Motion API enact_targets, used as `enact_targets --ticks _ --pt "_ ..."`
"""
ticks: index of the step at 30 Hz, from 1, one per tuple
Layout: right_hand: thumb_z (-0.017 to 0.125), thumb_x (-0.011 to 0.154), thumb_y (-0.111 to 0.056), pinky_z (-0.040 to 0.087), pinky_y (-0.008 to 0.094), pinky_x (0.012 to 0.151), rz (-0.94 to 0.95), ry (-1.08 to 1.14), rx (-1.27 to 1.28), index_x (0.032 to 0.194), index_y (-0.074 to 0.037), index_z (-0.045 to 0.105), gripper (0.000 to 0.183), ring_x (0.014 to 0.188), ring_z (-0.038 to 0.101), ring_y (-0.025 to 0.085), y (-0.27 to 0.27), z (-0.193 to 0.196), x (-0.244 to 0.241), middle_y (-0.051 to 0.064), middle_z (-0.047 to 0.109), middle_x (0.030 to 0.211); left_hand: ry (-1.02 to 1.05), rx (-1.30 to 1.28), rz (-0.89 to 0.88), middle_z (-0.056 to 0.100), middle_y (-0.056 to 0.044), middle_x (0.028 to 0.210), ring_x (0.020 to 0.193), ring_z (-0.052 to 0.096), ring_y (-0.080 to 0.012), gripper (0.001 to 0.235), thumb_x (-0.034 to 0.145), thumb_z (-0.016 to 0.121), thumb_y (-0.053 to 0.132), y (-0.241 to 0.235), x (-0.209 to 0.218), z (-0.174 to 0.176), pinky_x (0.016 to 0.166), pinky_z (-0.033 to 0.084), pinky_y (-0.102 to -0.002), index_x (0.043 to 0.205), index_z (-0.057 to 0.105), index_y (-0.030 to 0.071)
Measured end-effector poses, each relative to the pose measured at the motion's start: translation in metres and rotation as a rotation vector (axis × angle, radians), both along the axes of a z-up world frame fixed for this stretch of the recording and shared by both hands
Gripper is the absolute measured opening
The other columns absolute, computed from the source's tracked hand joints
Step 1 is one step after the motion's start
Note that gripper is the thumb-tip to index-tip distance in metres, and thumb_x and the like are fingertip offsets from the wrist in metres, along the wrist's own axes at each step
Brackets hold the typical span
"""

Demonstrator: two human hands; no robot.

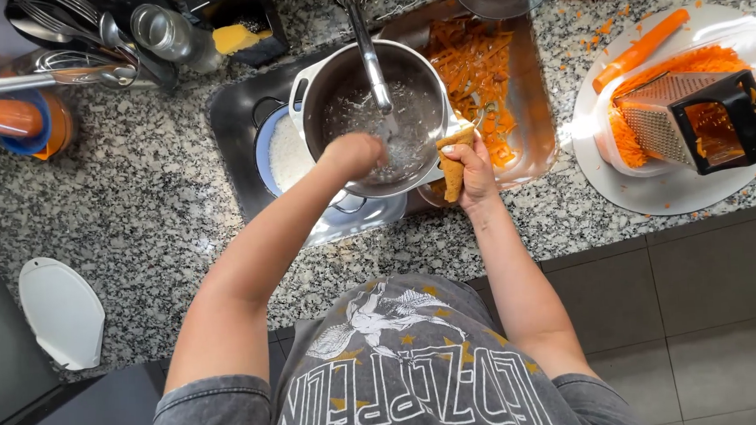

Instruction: Draining water from a pot of rice into a sink and rinsing the rice with fresh water from the faucet.

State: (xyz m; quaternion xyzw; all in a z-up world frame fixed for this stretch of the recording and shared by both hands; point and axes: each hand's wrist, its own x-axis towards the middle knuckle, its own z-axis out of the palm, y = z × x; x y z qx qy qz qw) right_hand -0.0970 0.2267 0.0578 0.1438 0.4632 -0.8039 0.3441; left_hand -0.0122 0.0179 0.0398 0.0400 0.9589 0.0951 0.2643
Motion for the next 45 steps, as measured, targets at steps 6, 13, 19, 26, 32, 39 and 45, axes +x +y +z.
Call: enact_targets --ticks 6,13,19,26,32,39,45 --pt "0.065 0.067 0.005 0.058 0.027 0.060 -0.001 -0.007 -0.012 0.110 -0.013 0.057 0.048 0.071 0.065 0.016 0.001 0.000 0.001 0.004 0.059 0.085 -0.019 0.022 -0.032 0.067 -0.010 0.080 0.078 0.068 -0.0265 0.011 0.074 0.068 0.009 0.004 0.004 -0.015 0.071 0.057 -0.037 0.085 0.069 0.011" --pt "0.065 0.067 0.003 0.058 0.027 0.058 0.007 -0.001 -0.010 0.111 -0.013 0.057 0.048 0.071 0.065 0.017 0.003 -0.002 0.001 0.003 0.059 0.085 0.193 0.114 0.012 0.065 -0.011 0.087 0.081 0.067 -0.0306 0.022 0.075 0.061 -0.005 0.019 -0.013 0.062 0.071 0.057 -0.039 0.093 0.067 0.007" --pt "0.064 0.069 0.001 0.057 0.025 0.059 -0.009 0.000 0.004 0.107 -0.014 0.057 0.042 0.071 0.064 0.014 0.006 -0.014 0.001 0.001 0.058 0.084 0.189 0.065 0.031 0.064 -0.011 0.082 0.078 0.067 -0.0298 0.016 0.076 0.059 -0.002 0.016 -0.019 0.067 0.069 0.057 -0.038 0.087 0.065 0.008" --pt "0.066 0.069 -0.001 0.057 0.024 0.060 -0.021 -0.006 0.013 0.106 -0.016 0.058 0.042 0.071 0.065 0.014 0.006 -0.005 0.001 0.002 0.060 0.082 0.058 -0.159 0.018 0.063 -0.007 0.071 0.071 0.066 -0.0253 0.009 0.070 0.062 0.004 -0.010 0.003 -0.039 0.064 0.056 -0.038 0.076 0.066 0.010" --pt "0.066 0.071 -0.002 0.057 0.024 0.061 0.012 0.024 0.028 0.106 -0.015 0.057 0.039 0.072 0.066 0.013 0.006 -0.003 0.002 0.001 0.059 0.081 0.263 -0.432 0.162 0.058 -0.009 0.079 0.075 0.056 -0.0255 0.022 0.088 0.048 0.016 -0.030 -0.015 -0.051 0.067 0.046 -0.042 0.083 0.068 0.011" --pt "0.066 0.072 -0.003 0.057 0.024 0.062 0.001 0.026 0.032 0.108 -0.015 0.056 0.039 0.074 0.065 0.013 0.008 -0.007 0.002 0.001 0.059 0.083 -0.105 0.063 0.245 0.066 -0.009 0.076 0.076 0.066 -0.0251 0.018 0.081 0.060 0.024 0.021 -0.005 -0.066 0.073 0.055 -0.040 0.086 0.070 0.010" --pt "0.066 0.076 -0.010 0.056 0.022 0.063 0.046 0.074 0.087 0.106 -0.015 0.056 0.032 0.073 0.065 0.010 0.008 0.004 0.000 0.000 0.061 0.082 0.359 -0.374 0.295 0.055 -0.008 0.082 0.072 0.056 -0.0252 0.014 0.081 0.054 0.013 -0.006 -0.015 0.000 0.052 0.050 -0.035 0.084 0.067 0.009"
